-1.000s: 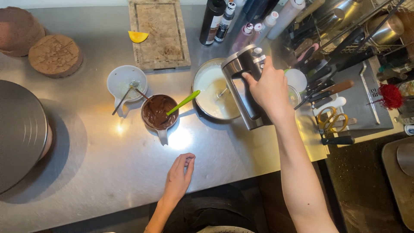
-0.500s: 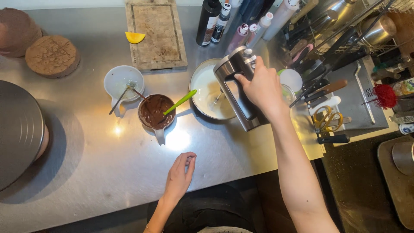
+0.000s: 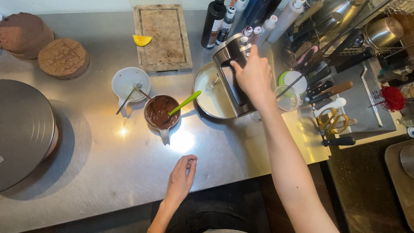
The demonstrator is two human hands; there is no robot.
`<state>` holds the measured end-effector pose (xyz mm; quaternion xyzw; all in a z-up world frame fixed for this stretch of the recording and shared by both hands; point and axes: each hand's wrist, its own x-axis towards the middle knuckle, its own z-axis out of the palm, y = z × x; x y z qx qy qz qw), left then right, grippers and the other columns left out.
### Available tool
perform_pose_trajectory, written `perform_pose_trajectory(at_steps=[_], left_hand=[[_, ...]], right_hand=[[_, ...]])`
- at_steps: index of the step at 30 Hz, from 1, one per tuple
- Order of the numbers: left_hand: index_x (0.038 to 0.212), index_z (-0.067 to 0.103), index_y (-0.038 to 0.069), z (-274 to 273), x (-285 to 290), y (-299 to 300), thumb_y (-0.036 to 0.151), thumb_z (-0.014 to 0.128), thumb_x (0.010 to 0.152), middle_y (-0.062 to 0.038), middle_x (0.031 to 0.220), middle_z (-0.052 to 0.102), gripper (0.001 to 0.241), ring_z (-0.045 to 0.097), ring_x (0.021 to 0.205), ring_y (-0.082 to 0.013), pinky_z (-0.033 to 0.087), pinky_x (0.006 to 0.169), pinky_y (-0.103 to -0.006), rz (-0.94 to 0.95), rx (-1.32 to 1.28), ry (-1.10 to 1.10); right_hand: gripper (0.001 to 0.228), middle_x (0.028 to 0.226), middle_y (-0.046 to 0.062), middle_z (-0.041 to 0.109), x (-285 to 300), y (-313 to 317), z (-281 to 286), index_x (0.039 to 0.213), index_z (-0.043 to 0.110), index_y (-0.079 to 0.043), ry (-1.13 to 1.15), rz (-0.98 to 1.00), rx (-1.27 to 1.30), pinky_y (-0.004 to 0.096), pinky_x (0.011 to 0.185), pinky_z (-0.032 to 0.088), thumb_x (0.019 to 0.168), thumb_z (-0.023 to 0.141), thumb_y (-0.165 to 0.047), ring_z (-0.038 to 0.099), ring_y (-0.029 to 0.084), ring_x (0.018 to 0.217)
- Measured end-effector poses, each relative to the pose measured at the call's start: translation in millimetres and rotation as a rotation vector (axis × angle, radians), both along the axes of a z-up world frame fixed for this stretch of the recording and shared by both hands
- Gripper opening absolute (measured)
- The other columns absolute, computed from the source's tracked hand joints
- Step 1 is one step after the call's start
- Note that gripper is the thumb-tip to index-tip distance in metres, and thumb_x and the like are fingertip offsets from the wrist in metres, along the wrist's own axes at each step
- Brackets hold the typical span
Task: The recorder is using an electric hand mixer to whip a white liquid in a metal bowl on a kitchen workbench.
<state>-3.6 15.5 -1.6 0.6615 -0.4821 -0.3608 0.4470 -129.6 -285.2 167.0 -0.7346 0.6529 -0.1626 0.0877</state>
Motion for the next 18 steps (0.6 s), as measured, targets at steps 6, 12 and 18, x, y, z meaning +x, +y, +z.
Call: perform_pose_trajectory(at_steps=[6,12,18], left_hand=[[0.112,0.065,0.004,-1,-1,0,0.016,0.063,0.098,-0.012,0.100,0.071,0.018,0.072,0.087,-0.0223,0.059,0.078,-0.0346,-0.010,0.010,0.013],[0.112,0.065,0.003,-1,-2,-1,0.017,0.062,0.099,-0.011,0.101,0.071,0.020,0.072,0.088,-0.0223,0.059,0.079,-0.0347,-0.036,0.012,0.008],[0.114,0.064,0.004,2,-2,-2,0.019,0.061,0.099,-0.011,0.102,0.071,0.021,0.072,0.089,-0.0220,0.059,0.080,-0.0349,-0.051,0.057,-0.004]], right_hand=[[0.062,0.102,0.034,0.068,-23,13,3,0.130,0.053,-0.002,0.016,0.009,0.004,0.059,0.085,0.053,0.088,0.080,-0.039,0.065,0.055,0.099],[0.063,0.098,0.036,0.069,-41,27,14,0.130,0.055,0.001,0.053,0.045,0.021,0.058,0.083,0.054,0.088,0.081,-0.037,0.066,0.055,0.096],[0.062,0.101,0.036,0.069,-31,13,13,0.130,0.054,0.000,0.038,0.021,0.026,0.058,0.086,0.053,0.088,0.081,-0.037,0.066,0.055,0.100]])
